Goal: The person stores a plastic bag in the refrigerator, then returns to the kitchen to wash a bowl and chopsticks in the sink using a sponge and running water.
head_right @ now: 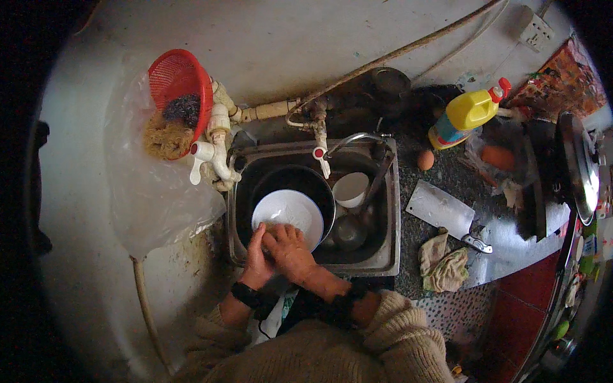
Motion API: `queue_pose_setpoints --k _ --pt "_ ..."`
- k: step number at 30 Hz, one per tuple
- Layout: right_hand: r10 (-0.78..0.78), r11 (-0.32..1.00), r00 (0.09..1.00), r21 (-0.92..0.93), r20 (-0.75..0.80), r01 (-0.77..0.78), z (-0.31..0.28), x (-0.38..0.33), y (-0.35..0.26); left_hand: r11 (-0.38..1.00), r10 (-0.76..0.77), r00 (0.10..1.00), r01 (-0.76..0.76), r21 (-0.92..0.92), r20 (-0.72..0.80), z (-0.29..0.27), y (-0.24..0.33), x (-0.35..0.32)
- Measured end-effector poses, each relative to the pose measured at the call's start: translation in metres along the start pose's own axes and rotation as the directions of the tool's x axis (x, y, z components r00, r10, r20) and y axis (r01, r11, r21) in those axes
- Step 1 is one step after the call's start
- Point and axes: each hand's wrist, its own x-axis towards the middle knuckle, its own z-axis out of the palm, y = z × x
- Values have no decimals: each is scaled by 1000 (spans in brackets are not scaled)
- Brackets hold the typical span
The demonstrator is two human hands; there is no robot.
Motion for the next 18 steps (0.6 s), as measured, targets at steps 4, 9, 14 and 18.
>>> queue_pose_setpoints --k 4,9,14,18 --pt "-479 809 859 -289 179 512 -35 -7 36 981 87 995 -96 168 58 -31 22 12" --pt "-430 798 877 -364 214 480 -52 -7 39 983 -11 995 -8 182 103 -22 42 5" --pt "-118 991 958 97 262 95 -61 -2 -4 997 14 973 3 -71 229 -14 27 5" --pt "56 600 994 792 93 -108 -52 11 -10 966 215 891 -255 48 400 -24 -1 5"
